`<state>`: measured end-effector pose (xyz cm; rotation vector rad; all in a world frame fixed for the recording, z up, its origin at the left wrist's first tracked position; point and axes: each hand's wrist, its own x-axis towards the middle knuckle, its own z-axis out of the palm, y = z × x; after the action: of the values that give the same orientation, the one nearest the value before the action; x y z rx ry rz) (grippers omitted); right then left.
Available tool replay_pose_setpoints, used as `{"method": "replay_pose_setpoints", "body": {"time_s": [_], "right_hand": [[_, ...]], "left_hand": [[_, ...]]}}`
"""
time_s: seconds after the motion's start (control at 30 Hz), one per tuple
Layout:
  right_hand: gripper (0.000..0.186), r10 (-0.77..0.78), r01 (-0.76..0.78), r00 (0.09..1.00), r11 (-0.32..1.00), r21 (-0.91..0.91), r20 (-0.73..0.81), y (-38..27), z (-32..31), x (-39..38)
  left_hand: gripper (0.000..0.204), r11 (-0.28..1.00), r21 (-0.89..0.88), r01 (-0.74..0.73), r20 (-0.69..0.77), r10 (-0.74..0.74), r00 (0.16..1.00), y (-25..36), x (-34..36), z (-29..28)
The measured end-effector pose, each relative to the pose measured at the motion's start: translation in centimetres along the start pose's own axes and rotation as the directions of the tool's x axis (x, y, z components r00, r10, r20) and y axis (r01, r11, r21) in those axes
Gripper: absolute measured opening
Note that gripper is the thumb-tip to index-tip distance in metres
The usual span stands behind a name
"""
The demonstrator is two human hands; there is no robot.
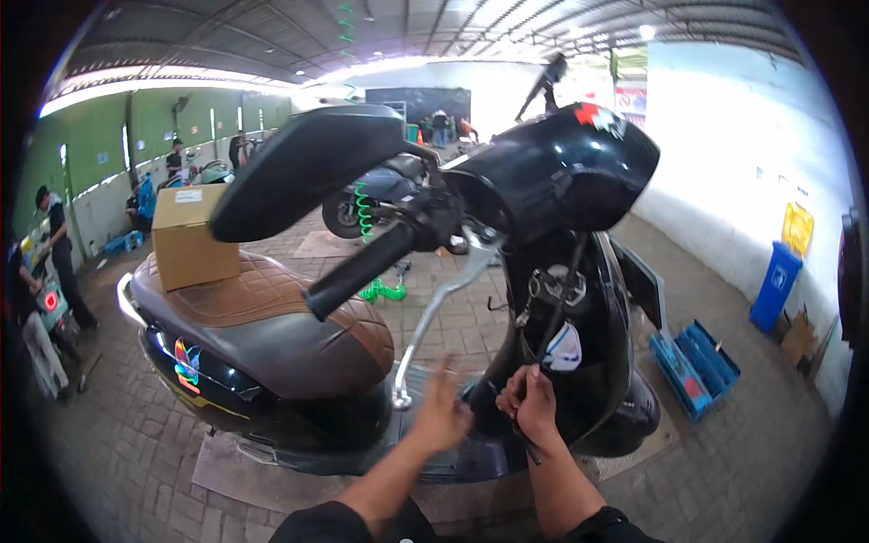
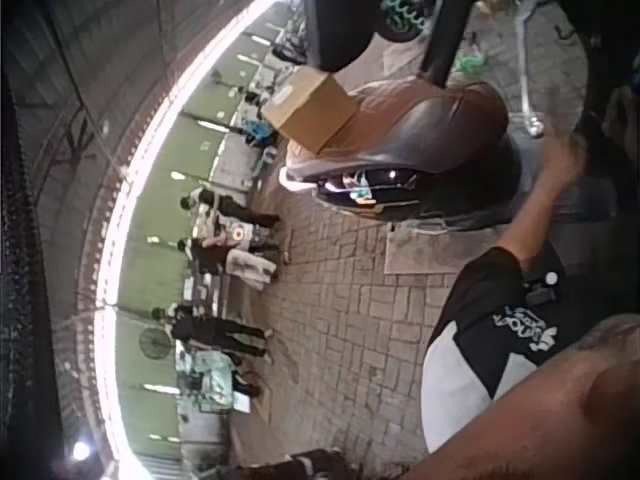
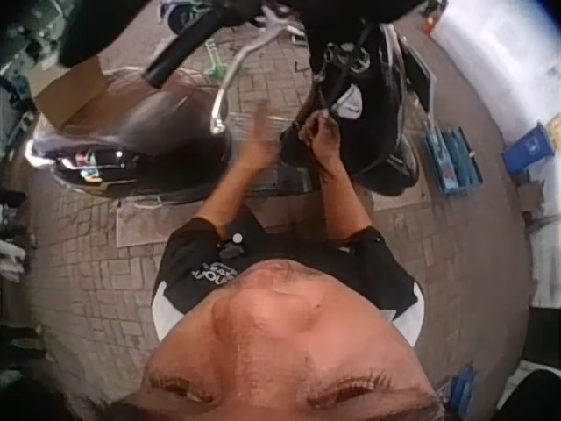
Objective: The person unscrews and removes the front panel of a motorcycle dashboard using a screwdriver, disconnects the wiring from the internal components, and then opens a cardboard box to retrieve a new part.
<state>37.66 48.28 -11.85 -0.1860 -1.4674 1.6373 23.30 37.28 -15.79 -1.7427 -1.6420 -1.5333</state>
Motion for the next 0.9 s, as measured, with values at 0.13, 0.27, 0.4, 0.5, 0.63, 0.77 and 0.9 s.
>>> {"method": "replay_pose_setpoints", "body": {"time_s": [0.13,0.27,0.4,0.5,0.63,0.77,0.9], "right_hand": [[0.054,0.084,-0.095,0.989,0.991,-0.089,-0.123,0.0,-1.1,0.0],[0.053,0.003,-0.033,0.991,0.974,-0.223,-0.136,-0.2,-0.7,0.1],[0.052,-0.084,-0.011,0.970,0.922,-0.388,-0.226,0.1,1.7,0.3],[0.048,-0.067,-0.080,0.928,0.925,-0.372,-0.367,0.9,3.0,0.3],[0.039,0.045,-0.115,0.933,0.977,-0.180,-0.357,-0.6,3.3,-0.4],[0.033,0.176,-0.188,0.969,0.981,-0.053,-0.172,-1.8,1.9,-0.1],[0.025,0.357,-0.358,0.932,0.873,-0.332,-0.066,-5.0,0.5,0.5]], "left_hand": [[0.064,0.978,-0.204,0.028,0.205,0.015,0.979,-0.9,-0.2,10.1],[0.055,0.954,-0.277,0.115,0.081,-0.096,0.992,0.5,0.7,10.4],[0.046,0.951,-0.254,0.178,0.158,-0.141,0.977,-0.8,1.1,9.2],[0.043,0.935,-0.311,0.169,0.255,-0.089,0.963,-1.2,1.0,11.2],[0.039,0.716,-0.612,0.336,0.516,0.040,0.855,-1.0,-0.1,14.0],[0.036,0.416,-0.697,0.584,0.691,0.170,0.703,-2.3,-1.2,15.2],[0.036,0.087,-0.649,0.756,0.756,0.178,0.629,-1.5,-1.7,13.6]]}}
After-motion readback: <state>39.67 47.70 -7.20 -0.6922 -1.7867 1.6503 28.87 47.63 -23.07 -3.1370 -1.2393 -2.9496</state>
